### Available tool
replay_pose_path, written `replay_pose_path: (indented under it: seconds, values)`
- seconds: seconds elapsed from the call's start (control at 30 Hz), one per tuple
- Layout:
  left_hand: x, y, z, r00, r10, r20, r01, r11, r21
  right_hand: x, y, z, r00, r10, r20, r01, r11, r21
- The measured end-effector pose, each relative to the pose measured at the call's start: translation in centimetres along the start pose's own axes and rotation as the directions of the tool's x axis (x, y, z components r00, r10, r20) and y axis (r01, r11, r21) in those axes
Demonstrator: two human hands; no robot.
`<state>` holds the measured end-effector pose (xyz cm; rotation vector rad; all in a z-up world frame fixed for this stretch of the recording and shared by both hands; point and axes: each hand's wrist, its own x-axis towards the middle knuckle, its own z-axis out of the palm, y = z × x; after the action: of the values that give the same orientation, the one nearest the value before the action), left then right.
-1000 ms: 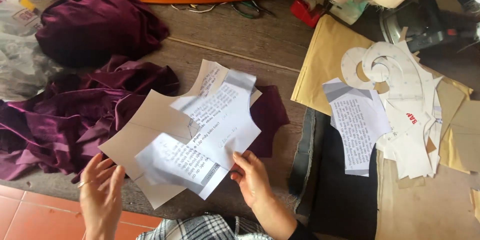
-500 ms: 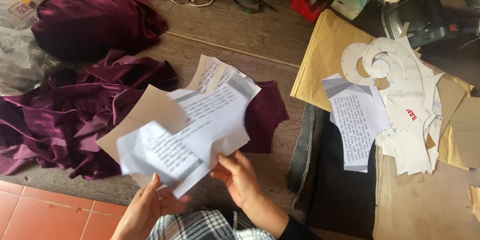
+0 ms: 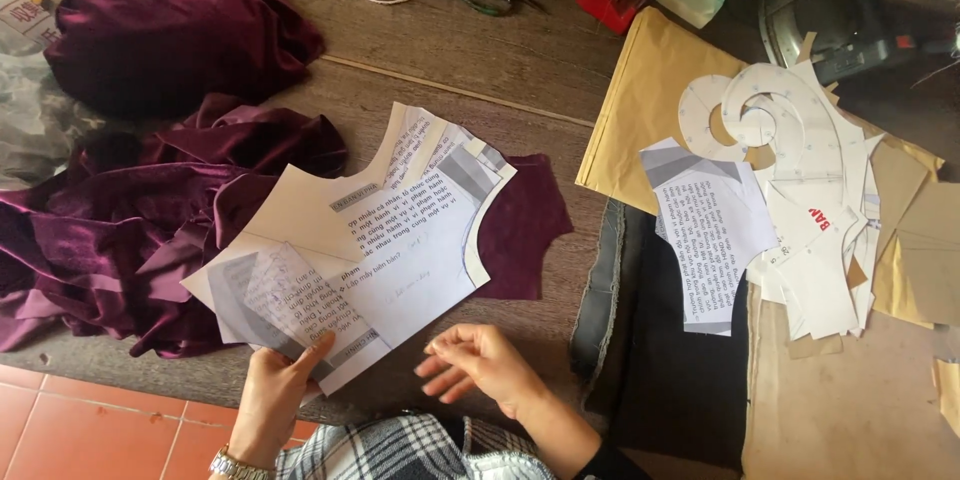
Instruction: The person sorts through a pile of paper and cardboard pattern pieces on a table, picking them up, flipping them over, and separating them into different stacks. They handle various shapes, including some with printed text and others with hand-drawn lines, organizing them on the workspace.
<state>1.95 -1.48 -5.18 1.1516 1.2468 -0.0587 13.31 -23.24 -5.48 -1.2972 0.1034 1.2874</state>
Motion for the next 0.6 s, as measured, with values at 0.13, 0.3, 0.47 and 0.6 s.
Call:
replay_pose_path:
  seconds: [0.13, 0.3, 0.47, 0.6]
  values:
    - [0.4, 0.1, 0.4, 1.000, 0.013, -0.025, -0.010, 0.992, 0.126, -0.7, 0.5, -1.3, 0.999, 0.018, -0.038, -0.021, 0.996, -0.089]
    - [1.2, -0.1, 0.6, 0.998, 0.060, -0.021, -0.053, 0.967, 0.251, -1.2, 0.4, -2.4, 0.995, -0.052, -0.086, 0.039, 0.989, -0.142]
    - [2.8, -1.2, 0.4, 0.993, 0.118, -0.006, -0.112, 0.960, 0.258, -1.9, -1.8, -4.2, 0.968, -0.197, -0.155, 0.146, 0.946, -0.288]
    - [2.9, -1.2, 0.7, 0.996, 0.093, -0.006, -0.090, 0.976, 0.198, -2.4, -5.5, -6.9, 0.869, -0.366, -0.333, 0.159, 0.844, -0.512]
